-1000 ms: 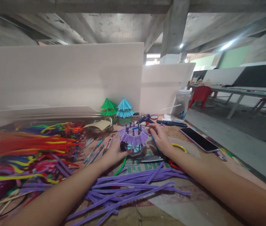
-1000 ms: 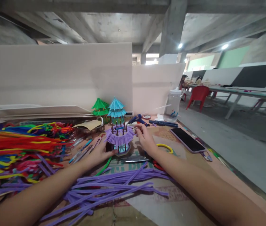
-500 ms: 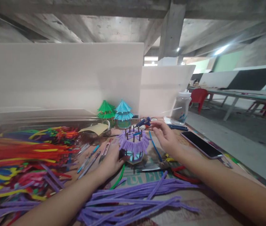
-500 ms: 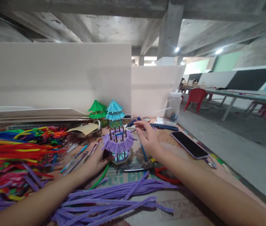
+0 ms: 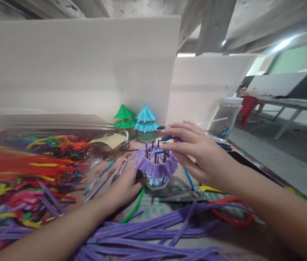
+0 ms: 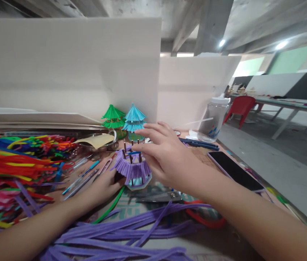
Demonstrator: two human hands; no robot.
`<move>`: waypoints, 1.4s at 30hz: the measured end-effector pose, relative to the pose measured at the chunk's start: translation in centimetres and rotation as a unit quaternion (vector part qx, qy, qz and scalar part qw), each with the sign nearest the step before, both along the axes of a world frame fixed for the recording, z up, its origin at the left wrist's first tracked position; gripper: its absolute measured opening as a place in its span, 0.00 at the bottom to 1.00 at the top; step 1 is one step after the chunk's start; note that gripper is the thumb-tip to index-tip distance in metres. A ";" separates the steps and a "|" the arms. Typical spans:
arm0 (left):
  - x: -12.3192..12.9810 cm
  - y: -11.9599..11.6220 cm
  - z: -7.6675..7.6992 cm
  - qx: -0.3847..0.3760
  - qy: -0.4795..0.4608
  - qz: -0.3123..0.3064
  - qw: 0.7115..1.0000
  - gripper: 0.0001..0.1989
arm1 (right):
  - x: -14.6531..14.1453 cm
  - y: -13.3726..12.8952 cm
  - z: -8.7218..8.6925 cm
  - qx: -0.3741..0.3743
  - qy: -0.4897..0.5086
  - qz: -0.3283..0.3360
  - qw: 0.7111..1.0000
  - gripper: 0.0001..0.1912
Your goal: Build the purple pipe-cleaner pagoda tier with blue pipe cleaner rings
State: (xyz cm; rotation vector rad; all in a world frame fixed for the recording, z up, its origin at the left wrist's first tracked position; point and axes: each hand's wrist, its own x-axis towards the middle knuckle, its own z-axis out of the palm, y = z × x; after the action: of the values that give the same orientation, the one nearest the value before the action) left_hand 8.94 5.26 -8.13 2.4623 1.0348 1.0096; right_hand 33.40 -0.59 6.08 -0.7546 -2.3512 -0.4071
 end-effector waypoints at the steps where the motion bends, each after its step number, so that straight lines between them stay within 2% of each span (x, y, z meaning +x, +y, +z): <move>1: 0.0 0.0 0.1 -0.001 0.001 -0.001 1.000 0.32 | 0.1 0.0 -0.2 0.003 -0.004 -0.011 1.000 0.19; 5: 0.1 -0.2 0.5 0.006 0.007 0.010 1.000 0.32 | -0.2 0.0 -0.6 0.001 -0.008 -0.025 1.000 0.22; 11: 0.2 -0.5 1.0 0.008 0.004 0.011 1.000 0.29 | -0.7 0.1 -1.1 -0.009 -0.015 -0.028 0.999 0.22; 21: 0.2 -0.3 0.7 0.002 -0.001 0.005 1.000 0.33 | -0.8 0.2 -1.2 0.007 -0.017 -0.032 0.999 0.23; 27: 0.2 -0.4 0.8 -0.025 -0.002 0.013 1.000 0.28 | -0.7 0.3 -1.4 0.012 -0.023 -0.030 0.999 0.22; 32: 0.2 -0.5 1.0 -0.028 -0.001 0.012 1.000 0.29 | -0.7 0.4 -1.4 0.024 -0.023 -0.039 0.999 0.23; 42: 0.1 -0.5 0.9 -0.006 0.006 0.008 1.000 0.29 | -0.7 0.5 -1.4 0.046 -0.058 -0.061 0.995 0.18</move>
State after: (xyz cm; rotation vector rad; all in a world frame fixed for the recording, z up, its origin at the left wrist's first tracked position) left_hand 9.01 4.79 -7.26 2.4575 1.0631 0.9912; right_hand 32.71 -0.11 4.64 -0.8531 -2.3823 -0.6222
